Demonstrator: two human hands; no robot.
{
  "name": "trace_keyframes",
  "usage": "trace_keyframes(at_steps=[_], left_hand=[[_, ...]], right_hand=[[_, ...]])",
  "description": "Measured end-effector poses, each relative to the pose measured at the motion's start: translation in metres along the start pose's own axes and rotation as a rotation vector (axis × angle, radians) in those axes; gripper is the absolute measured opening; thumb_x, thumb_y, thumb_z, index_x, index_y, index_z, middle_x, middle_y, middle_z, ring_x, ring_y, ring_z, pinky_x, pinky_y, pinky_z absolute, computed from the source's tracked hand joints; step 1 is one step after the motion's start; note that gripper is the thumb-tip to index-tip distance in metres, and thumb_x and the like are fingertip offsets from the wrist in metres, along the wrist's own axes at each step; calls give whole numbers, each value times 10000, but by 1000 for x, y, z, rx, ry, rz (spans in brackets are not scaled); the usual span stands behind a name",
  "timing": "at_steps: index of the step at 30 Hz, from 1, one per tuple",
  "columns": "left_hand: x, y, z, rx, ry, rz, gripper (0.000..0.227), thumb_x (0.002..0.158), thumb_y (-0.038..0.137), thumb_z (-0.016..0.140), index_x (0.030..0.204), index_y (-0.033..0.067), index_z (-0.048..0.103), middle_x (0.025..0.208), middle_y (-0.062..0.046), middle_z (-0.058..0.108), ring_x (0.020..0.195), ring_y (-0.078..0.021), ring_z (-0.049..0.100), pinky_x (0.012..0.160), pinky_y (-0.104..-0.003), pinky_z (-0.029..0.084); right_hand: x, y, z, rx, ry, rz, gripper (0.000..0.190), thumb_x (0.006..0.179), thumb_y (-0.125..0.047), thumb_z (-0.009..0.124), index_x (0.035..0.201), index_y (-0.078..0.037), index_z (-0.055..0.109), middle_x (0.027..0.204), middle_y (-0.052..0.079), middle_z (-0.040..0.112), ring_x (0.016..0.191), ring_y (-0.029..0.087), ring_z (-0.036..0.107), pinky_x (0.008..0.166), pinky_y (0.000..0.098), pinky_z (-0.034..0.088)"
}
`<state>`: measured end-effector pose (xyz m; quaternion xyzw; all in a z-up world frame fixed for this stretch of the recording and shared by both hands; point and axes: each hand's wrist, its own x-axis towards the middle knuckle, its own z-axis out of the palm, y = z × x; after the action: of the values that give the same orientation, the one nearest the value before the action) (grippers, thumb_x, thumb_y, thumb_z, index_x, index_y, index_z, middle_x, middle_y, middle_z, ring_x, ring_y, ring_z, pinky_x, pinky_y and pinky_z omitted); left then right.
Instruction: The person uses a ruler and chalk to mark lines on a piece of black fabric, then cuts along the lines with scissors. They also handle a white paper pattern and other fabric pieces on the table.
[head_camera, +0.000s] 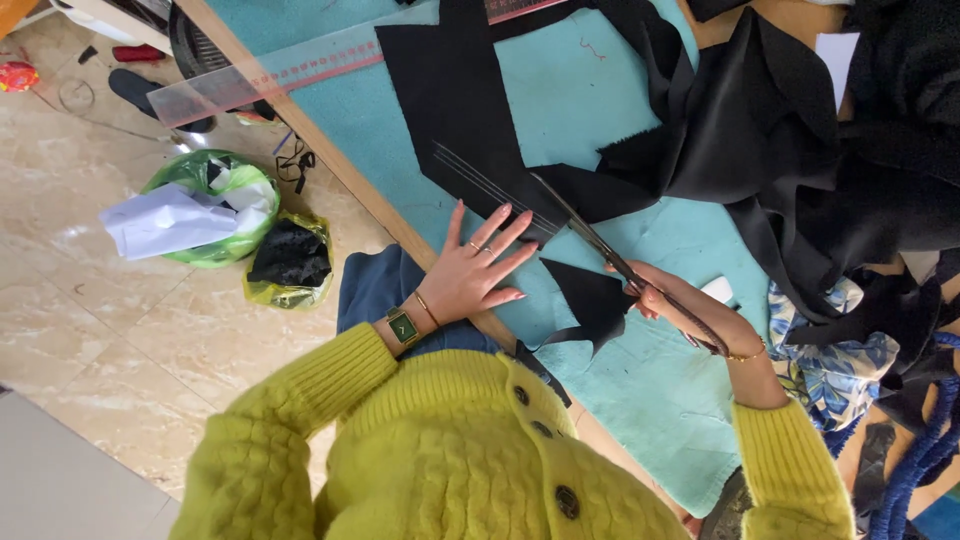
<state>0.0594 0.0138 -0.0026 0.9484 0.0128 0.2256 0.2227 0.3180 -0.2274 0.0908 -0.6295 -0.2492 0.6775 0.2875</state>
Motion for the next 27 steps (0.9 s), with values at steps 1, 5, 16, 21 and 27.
trace_keyframes(at_steps=[1, 5, 16, 21, 27], left_hand=[[1, 1, 2, -2, -2, 0, 602, 1015, 587, 492, 1478, 207, 547, 1696, -95, 272, 1580, -305, 188, 1178, -731, 11], [3, 3, 9, 33, -9, 6, 613, 1000, 557, 530, 1485, 183, 532, 1700, -80, 261, 1573, -287, 219, 1182, -743, 56], [-4, -4, 17, 19, -29, 45, 603, 1024, 547, 497, 1542, 240, 456, 1690, -94, 280, 1560, -279, 261, 1203, -710, 93], [-4, -4, 15, -2, -23, 38, 600, 1037, 545, 473, 1538, 215, 458, 1692, -96, 275, 1565, -270, 252, 1212, -695, 93], [-4, -5, 13, 6, -44, 35, 606, 1031, 549, 486, 1541, 225, 458, 1700, -80, 254, 1571, -258, 230, 1214, -688, 98]], right_hand=[[0, -2, 1, 2, 0, 1, 956, 908, -652, 487, 1643, -73, 292, 980, 106, 536, 869, 214, 566, 851, 353, 409], [0, -4, -3, -77, -21, -20, 950, 913, -673, 436, 1622, -56, 297, 1125, 156, 580, 946, 221, 546, 878, 386, 409], [3, -29, -10, -1, -1, 77, 954, 853, -685, 513, 1591, -91, 402, 1014, 168, 586, 970, 253, 571, 894, 402, 412], [8, -44, -9, -217, 8, 52, 983, 875, -708, 477, 1615, -78, 323, 972, 37, 532, 785, 138, 449, 707, 317, 388], [10, -37, -13, -181, 73, 62, 758, 968, -470, 577, 1562, -29, 411, 743, -29, 483, 647, 108, 497, 597, 266, 393]])
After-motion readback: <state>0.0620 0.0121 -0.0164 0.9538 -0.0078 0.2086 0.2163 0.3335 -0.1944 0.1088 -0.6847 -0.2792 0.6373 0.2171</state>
